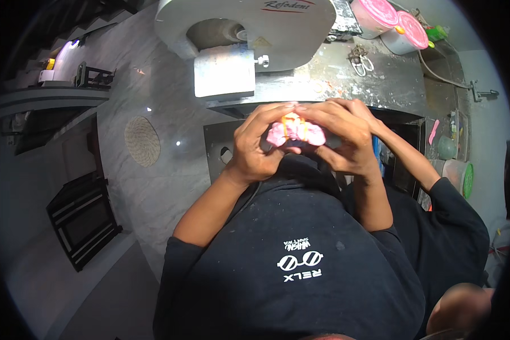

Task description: The person aligns a pink dental cast onto a blue base and wraps several yellow rubber bands around the assembly by hand to hold the pieces together.

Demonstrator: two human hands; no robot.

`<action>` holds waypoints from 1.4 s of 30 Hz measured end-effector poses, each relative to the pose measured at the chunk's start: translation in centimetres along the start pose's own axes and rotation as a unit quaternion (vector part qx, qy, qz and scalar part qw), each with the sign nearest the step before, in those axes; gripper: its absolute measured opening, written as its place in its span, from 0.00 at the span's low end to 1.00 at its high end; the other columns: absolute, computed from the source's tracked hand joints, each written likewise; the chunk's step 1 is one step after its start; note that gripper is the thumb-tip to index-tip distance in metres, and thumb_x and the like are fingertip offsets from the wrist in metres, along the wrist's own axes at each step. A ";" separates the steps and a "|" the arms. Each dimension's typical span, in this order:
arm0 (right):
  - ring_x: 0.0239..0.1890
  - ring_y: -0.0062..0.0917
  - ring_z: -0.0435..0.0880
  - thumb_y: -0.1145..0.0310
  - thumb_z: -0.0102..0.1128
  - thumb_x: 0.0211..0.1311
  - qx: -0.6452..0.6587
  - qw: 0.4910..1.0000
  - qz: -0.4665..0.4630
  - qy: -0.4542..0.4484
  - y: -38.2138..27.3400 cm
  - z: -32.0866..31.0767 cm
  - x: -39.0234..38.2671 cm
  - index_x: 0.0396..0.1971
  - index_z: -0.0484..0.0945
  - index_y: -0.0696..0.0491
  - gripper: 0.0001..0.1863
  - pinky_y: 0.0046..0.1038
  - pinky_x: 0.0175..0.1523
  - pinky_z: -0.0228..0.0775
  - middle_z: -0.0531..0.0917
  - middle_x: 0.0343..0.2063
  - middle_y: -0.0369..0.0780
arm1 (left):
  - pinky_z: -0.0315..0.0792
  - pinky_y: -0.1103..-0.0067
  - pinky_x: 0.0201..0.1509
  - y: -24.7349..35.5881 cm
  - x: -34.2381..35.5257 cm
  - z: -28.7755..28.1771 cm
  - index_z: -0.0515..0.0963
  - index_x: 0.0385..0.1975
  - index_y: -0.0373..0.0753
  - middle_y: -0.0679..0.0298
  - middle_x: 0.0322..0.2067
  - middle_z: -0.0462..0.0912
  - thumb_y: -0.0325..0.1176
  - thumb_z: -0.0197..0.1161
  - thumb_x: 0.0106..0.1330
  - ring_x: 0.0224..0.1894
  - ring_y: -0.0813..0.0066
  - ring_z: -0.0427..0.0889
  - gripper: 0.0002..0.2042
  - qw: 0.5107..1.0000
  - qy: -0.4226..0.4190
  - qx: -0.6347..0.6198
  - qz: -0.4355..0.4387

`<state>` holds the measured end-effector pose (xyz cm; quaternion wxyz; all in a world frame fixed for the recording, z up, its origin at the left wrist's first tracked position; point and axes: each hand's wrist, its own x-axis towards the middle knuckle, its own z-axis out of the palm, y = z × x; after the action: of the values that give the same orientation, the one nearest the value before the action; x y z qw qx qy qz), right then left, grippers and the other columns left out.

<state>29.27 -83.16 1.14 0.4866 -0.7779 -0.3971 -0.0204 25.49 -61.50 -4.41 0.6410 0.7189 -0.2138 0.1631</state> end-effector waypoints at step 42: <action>0.42 0.43 0.86 0.71 0.71 0.58 -0.275 0.885 0.367 0.076 23.5 3.8 -6.0 0.34 0.86 0.55 0.06 0.42 0.50 0.76 0.86 0.35 0.46 | 0.74 0.63 0.68 -2.0 -3.3 -0.5 0.68 0.66 0.33 0.57 0.56 0.81 0.41 0.60 0.78 0.60 0.64 0.82 0.25 0.832 0.174 -0.413 -0.327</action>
<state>38.73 -88.76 -20.79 0.2550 -0.9666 -0.0233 -0.0076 23.74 -60.48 -7.69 0.9206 0.3753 0.1013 -0.0376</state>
